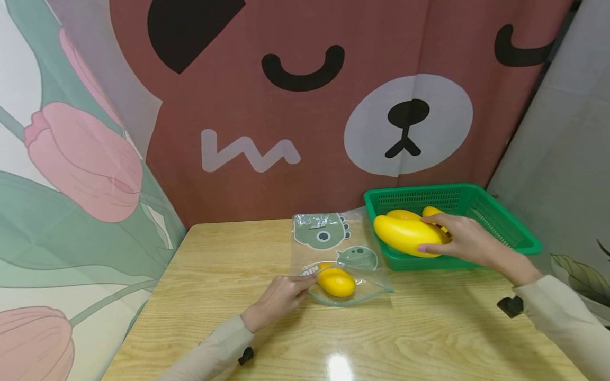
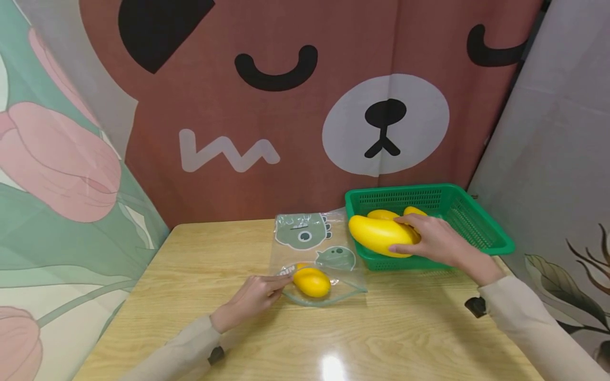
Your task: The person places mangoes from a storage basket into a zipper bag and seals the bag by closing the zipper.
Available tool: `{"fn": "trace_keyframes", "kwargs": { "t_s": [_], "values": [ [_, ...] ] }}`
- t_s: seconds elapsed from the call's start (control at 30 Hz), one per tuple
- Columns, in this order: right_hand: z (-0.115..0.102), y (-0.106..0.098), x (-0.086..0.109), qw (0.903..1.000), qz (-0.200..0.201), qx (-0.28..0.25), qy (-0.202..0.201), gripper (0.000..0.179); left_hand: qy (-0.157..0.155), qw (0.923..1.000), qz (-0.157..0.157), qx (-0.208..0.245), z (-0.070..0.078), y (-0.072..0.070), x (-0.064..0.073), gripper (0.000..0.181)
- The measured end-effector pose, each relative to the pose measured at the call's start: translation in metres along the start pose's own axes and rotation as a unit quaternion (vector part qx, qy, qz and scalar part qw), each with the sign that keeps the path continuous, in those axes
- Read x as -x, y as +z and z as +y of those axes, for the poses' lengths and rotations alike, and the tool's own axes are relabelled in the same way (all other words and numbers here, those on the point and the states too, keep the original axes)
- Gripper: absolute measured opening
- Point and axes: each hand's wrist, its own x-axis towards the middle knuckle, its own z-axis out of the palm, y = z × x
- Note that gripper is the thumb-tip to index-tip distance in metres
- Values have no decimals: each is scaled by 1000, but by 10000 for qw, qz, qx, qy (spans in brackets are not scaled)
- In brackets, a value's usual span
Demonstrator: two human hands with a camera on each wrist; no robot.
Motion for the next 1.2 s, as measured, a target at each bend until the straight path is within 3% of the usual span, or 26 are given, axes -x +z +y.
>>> {"fn": "trace_keyframes", "kwargs": {
  "t_s": [0.43,1.2],
  "values": [
    [-7,1,-1,9999,-117,-70,94,65,-57,10000,-24,15,1,0,-1,40],
    [-16,3,-1,9998,22,-123,-172,65,-46,10000,9,-12,2,-1,-1,40]
  ]
}}
